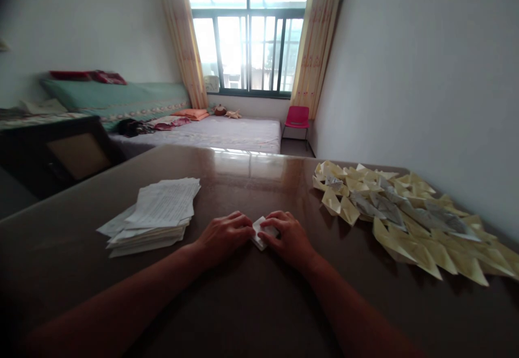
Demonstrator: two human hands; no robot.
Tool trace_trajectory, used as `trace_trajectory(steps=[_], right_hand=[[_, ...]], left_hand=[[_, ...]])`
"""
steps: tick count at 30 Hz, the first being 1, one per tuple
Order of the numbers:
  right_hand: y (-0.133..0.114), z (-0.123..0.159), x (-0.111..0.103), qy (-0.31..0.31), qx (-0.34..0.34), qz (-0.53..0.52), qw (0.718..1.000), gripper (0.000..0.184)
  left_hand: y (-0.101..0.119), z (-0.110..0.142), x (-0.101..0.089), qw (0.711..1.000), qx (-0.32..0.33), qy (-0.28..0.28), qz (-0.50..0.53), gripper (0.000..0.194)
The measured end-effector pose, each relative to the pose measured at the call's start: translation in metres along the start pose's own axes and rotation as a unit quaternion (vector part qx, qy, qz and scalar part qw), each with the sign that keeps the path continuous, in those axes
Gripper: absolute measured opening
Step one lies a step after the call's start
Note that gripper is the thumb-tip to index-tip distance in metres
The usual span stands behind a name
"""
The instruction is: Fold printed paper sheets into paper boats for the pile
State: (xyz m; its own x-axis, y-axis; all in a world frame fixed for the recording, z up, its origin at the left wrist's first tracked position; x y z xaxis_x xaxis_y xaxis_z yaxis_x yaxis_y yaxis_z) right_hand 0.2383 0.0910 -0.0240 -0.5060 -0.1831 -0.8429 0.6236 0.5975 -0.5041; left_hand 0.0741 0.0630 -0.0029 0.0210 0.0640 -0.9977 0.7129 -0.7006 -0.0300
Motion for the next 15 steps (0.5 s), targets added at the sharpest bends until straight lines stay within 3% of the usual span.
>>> trace_trajectory(steps=[15], right_hand=[[-0.01, 0.0051, 0.0003, -0.1, -0.033, 0.086, 0.991, 0.033]], left_hand=[[0.0018, -0.0014, 0.0026, 0.998, 0.053, -0.027, -0.03, 0.017]])
Point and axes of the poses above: each hand's wrist, its own z-axis away from the middle knuckle, its own x-axis out of the palm, y = z × x, the point moved 5 cm from there along -z, towards the middle knuckle, and after that the axes turned 14 degrees about -y, right-handed, at the moved point
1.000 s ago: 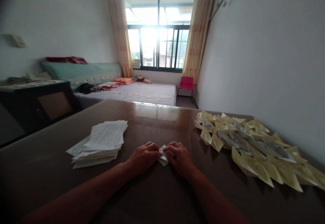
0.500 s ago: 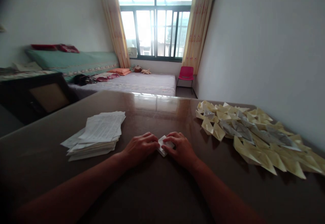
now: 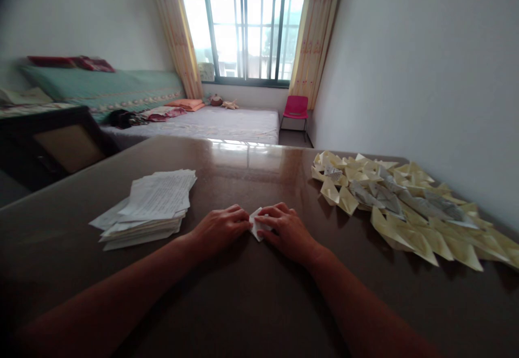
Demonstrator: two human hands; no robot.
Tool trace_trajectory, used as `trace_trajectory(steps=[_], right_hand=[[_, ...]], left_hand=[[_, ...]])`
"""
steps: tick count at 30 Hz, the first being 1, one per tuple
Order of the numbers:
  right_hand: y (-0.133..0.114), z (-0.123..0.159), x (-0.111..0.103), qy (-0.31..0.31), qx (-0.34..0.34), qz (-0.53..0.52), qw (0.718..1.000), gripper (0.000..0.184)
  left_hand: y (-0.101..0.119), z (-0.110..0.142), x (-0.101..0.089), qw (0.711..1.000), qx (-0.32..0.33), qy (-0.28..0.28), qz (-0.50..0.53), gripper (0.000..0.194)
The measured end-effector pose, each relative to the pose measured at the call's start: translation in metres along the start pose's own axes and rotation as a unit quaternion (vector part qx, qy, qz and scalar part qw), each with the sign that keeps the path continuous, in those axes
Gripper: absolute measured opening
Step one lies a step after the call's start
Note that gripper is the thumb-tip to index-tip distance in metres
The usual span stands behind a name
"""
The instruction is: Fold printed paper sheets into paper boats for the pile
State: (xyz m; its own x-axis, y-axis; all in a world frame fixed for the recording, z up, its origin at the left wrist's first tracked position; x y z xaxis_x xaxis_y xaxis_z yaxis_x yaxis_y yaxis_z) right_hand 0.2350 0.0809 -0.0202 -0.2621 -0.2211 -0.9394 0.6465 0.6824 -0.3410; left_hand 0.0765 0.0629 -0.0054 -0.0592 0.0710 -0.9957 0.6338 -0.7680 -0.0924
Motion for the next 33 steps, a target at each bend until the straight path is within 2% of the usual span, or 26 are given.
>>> trace_trajectory(steps=[11, 15, 19, 22, 28, 33], right_hand=[[-0.01, 0.0, 0.004, -0.057, 0.011, 0.032, 0.998, 0.048], [-0.016, 0.007, 0.007, -0.071, -0.003, 0.031, 0.997, 0.049], [-0.021, 0.015, 0.011, -0.081, -0.026, 0.024, 0.996, 0.06], [-0.019, 0.016, 0.016, -0.097, -0.025, 0.021, 0.995, 0.065], [-0.013, 0.013, 0.014, -0.088, -0.009, 0.027, 0.996, 0.074], [-0.007, 0.019, 0.013, -0.108, 0.018, 0.018, 0.994, 0.074]], left_hand=[[0.002, -0.001, 0.001, 0.999, 0.024, 0.022, 0.01, 0.02], [0.002, -0.002, 0.002, 1.0, 0.018, 0.0, 0.01, 0.018], [0.003, -0.001, -0.001, 1.0, 0.02, -0.011, 0.014, 0.017], [0.003, -0.001, -0.001, 1.0, 0.016, -0.016, 0.021, 0.018], [0.003, -0.002, -0.001, 0.999, 0.018, -0.017, 0.028, 0.019], [0.003, -0.003, 0.0, 0.999, 0.015, -0.025, 0.021, 0.019]])
Point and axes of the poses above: each hand's wrist, its own z-axis away from the middle knuckle, its own x-axis out of the palm, y = z × x, the point moved 5 cm from there along -z, towards the middle knuckle, and after that the axes turned 14 degrees about -y, right-handed, at the moved point
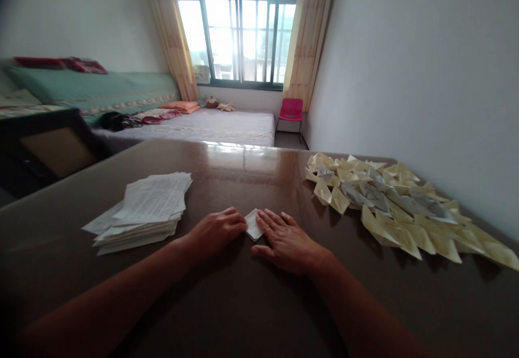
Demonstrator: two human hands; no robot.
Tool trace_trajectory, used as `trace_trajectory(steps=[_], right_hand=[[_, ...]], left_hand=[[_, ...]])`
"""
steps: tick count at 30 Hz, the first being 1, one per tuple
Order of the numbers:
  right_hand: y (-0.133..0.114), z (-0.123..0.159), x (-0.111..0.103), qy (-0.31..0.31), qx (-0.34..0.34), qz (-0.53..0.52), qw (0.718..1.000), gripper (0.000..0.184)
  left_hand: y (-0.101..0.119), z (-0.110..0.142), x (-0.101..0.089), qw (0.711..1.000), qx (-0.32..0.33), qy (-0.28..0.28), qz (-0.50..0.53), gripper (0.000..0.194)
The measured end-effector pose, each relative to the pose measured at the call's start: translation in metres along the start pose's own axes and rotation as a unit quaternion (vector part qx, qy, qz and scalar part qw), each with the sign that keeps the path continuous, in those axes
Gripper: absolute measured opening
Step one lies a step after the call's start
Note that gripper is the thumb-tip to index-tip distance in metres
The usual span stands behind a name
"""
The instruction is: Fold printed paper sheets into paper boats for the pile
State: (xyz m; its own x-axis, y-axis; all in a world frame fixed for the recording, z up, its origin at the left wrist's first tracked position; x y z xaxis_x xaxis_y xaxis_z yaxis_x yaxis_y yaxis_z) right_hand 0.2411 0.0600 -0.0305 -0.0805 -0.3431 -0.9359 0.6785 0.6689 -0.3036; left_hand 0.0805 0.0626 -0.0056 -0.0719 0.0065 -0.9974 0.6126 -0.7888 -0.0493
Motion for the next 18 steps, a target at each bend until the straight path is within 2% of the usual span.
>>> trace_trajectory(steps=[4, 10, 12, 15, 18], right_hand=[[-0.003, 0.002, -0.004, 0.015, -0.003, -0.002, 1.0, 0.077], [-0.004, -0.002, -0.022, 0.068, -0.024, -0.012, 0.997, 0.061], [0.001, -0.004, -0.024, 0.085, -0.034, -0.024, 0.996, 0.052], [0.013, -0.007, -0.024, 0.12, -0.057, -0.055, 0.99, 0.027], [0.02, -0.008, -0.022, 0.141, -0.078, -0.084, 0.983, 0.017]], left_hand=[[0.001, -0.001, -0.001, 1.0, 0.017, 0.017, -0.002, 0.021], [-0.005, -0.002, 0.001, 0.996, -0.011, 0.061, 0.071, 0.026], [-0.007, -0.001, 0.002, 0.992, -0.016, 0.074, 0.101, 0.026], [-0.011, -0.001, 0.003, 0.988, -0.026, 0.076, 0.135, 0.023], [-0.016, 0.001, 0.005, 0.983, -0.04, 0.07, 0.168, 0.022]])
Point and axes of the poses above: each hand's wrist, its own z-axis away from the middle knuckle, its own x-axis out of the palm, y = z × x, the point moved 5 cm from there along -z, towards the middle knuckle, and after that the axes turned 14 degrees about -y, right-handed, at the moved point
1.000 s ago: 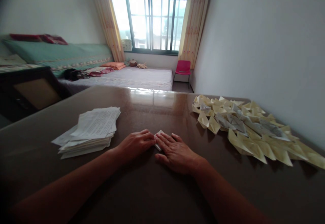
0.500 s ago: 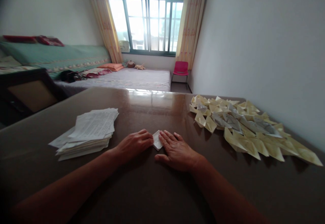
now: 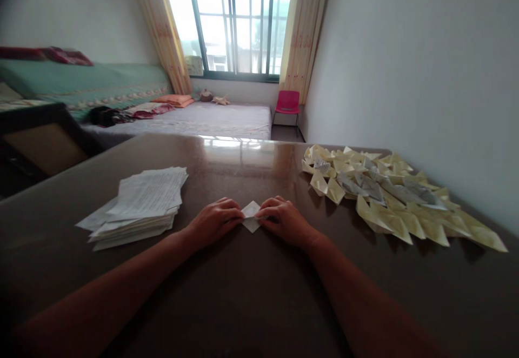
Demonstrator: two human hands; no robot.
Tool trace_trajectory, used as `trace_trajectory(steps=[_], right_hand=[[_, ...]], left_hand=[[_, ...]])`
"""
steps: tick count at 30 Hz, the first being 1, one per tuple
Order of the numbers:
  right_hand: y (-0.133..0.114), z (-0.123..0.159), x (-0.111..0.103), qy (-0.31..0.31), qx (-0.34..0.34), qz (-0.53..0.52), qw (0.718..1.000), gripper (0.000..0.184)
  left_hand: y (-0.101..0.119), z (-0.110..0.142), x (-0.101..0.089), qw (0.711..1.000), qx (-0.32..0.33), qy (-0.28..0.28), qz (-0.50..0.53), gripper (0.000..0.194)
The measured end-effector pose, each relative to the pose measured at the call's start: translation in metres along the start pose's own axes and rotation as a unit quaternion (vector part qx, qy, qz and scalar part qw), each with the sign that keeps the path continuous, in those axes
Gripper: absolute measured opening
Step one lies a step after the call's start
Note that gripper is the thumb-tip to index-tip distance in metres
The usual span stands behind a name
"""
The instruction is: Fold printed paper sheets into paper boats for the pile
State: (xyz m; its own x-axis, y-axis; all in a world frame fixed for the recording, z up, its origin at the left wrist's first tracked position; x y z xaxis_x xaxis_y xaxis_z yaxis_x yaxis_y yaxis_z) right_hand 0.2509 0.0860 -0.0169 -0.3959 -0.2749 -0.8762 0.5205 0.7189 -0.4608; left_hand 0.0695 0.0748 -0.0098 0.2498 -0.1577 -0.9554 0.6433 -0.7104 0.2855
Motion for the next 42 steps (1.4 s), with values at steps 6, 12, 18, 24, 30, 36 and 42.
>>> trace_trajectory(steps=[6, 12, 18, 24, 30, 36, 42], right_hand=[[0.0, -0.002, -0.001, 0.031, 0.034, -0.019, 0.999, 0.011], [0.004, -0.01, 0.001, 0.068, 0.141, -0.023, 0.987, 0.018], [0.011, -0.015, 0.007, 0.068, 0.2, -0.016, 0.977, 0.016], [0.007, -0.018, 0.007, 0.073, 0.198, 0.035, 0.977, 0.01], [-0.018, -0.016, 0.001, 0.01, 0.147, 0.165, 0.975, 0.018], [-0.039, -0.002, -0.002, -0.074, 0.121, 0.26, 0.955, 0.032], [-0.043, 0.008, 0.001, -0.107, 0.163, 0.308, 0.931, 0.038]], left_hand=[[-0.009, 0.001, 0.001, 0.998, -0.054, 0.004, 0.039, 0.019], [-0.01, -0.004, -0.001, 0.987, -0.147, 0.015, 0.058, 0.021], [-0.008, -0.009, -0.002, 0.98, -0.19, 0.009, 0.049, 0.026], [-0.001, -0.009, -0.001, 0.985, -0.165, 0.009, -0.041, 0.028], [0.011, -0.006, -0.002, 0.987, -0.072, -0.041, -0.138, 0.022], [0.019, 0.002, -0.003, 0.976, -0.071, -0.076, -0.194, 0.027], [0.02, 0.005, -0.006, 0.968, -0.092, -0.1, -0.213, 0.025]])
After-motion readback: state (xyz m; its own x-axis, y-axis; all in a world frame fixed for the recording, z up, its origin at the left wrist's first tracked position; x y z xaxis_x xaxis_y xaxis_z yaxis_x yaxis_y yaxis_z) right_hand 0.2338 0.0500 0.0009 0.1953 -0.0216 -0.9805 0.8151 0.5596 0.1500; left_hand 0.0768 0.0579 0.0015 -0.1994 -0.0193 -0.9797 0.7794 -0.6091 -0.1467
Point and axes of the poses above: each hand's wrist, its own z-axis away from the middle knuckle, its own x-axis out of the palm, y = z × x, the point moved 5 cm from there along -z, towards the middle knuckle, and after that the axes turned 14 degrees about -y, right-handed, at the moved point
